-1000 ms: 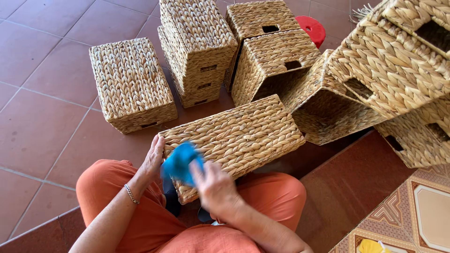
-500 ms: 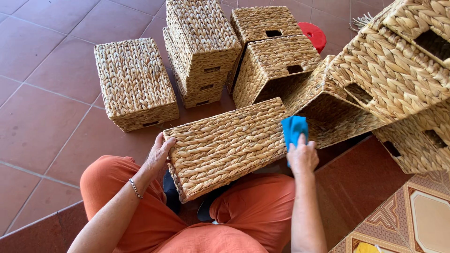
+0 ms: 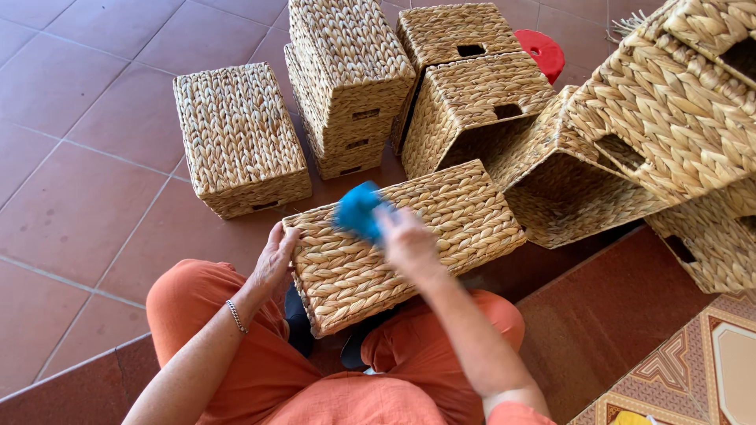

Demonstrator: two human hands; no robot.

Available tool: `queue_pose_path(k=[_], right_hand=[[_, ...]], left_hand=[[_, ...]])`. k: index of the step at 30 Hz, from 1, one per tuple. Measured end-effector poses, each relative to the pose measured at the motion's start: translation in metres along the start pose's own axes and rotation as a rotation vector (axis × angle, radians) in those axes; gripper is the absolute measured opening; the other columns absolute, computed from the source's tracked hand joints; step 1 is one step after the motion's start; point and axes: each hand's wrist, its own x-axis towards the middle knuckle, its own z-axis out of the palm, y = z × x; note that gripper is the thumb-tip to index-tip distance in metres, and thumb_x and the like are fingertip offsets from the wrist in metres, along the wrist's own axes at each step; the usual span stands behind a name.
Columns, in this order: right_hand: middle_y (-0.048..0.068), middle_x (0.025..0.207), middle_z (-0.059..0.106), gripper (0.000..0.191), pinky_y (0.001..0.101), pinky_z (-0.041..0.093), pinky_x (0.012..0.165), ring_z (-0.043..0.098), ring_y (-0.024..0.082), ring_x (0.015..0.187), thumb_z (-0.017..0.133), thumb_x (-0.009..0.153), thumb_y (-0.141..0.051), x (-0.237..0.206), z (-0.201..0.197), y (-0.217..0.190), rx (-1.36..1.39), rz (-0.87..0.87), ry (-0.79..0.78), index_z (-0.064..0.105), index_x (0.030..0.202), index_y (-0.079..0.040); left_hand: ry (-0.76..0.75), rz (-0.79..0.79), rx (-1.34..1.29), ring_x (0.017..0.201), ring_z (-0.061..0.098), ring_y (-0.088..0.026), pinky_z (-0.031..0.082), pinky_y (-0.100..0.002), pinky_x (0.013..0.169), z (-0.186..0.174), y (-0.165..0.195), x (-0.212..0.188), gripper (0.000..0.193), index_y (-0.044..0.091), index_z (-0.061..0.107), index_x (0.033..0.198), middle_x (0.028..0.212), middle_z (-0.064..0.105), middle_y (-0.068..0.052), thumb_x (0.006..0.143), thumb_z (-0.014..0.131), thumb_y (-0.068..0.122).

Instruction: The person sits on the tiled floor and wipes woven water-hyacinth storage baskets one at a time with a blue cloth, turning each basket to clean its sides and lid, then sets it aside and picks up the next basket.

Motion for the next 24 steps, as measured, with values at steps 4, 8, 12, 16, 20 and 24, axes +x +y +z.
queue_pose_path(k=[4,8,12,16,20,24], right_hand=[[0.018,0.100,0.063,0.045,0.0418,0.058,0.065,0.066,0.030,0.082,0.077,0.090,-0.024,0.004,-0.014,0.123,-0.141,0.520,-0.087,0.058,0.129,-0.013],[0.022,0.111,0.058,0.051,0.0483,0.054,0.076,0.065,0.035,0.088,0.073,0.093,-0.031,-0.014,-0.024,0.162,-0.110,0.899,-0.119,0.053,0.138,-0.016],[0.020,0.107,0.061,0.043,0.0432,0.057,0.074,0.066,0.031,0.088,0.070,0.096,-0.027,-0.017,-0.015,0.084,-0.127,0.652,-0.206,0.055,0.131,-0.006],[0.018,0.098,0.061,0.045,0.0411,0.059,0.065,0.064,0.030,0.082,0.065,0.089,-0.010,-0.036,0.002,-0.048,-0.031,0.043,-0.072,0.056,0.133,-0.002],[0.017,0.096,0.061,0.053,0.0415,0.059,0.065,0.064,0.030,0.082,0.062,0.085,-0.004,-0.037,0.006,-0.082,0.105,-0.223,0.050,0.058,0.137,-0.003],[0.016,0.091,0.062,0.042,0.0431,0.058,0.061,0.064,0.031,0.080,0.072,0.086,-0.014,0.003,0.011,0.013,-0.033,0.087,-0.058,0.062,0.127,-0.010]], left_hand=[[0.018,-0.104,0.144,0.113,0.062,-0.017,0.055,-0.037,0.089,0.004,0.019,-0.006,0.060,0.019,0.037,0.149,0.129,0.060,-0.006,0.095,0.058,0.036],[-0.034,0.100,0.262,0.118,0.056,-0.016,0.048,-0.031,0.099,0.003,0.021,0.000,0.054,0.011,0.043,0.147,0.131,0.060,-0.007,0.103,0.053,0.041],[-0.014,0.142,0.341,0.116,0.054,-0.014,0.046,-0.029,0.099,-0.004,0.006,0.009,0.053,0.010,0.044,0.145,0.129,0.059,-0.007,0.106,0.044,0.045],[0.018,0.163,0.340,0.118,0.055,-0.013,0.045,-0.027,0.100,-0.005,-0.001,0.012,0.053,0.012,0.042,0.146,0.132,0.059,-0.004,0.108,0.037,0.048],[-0.015,0.139,0.379,0.109,0.059,-0.015,0.053,-0.031,0.091,-0.006,0.000,0.008,0.053,0.009,0.049,0.142,0.125,0.062,-0.006,0.108,0.036,0.048],[-0.055,0.034,0.224,0.111,0.059,-0.015,0.054,-0.032,0.091,-0.001,0.003,0.001,0.052,0.013,0.041,0.145,0.124,0.061,-0.005,0.102,0.049,0.041]])
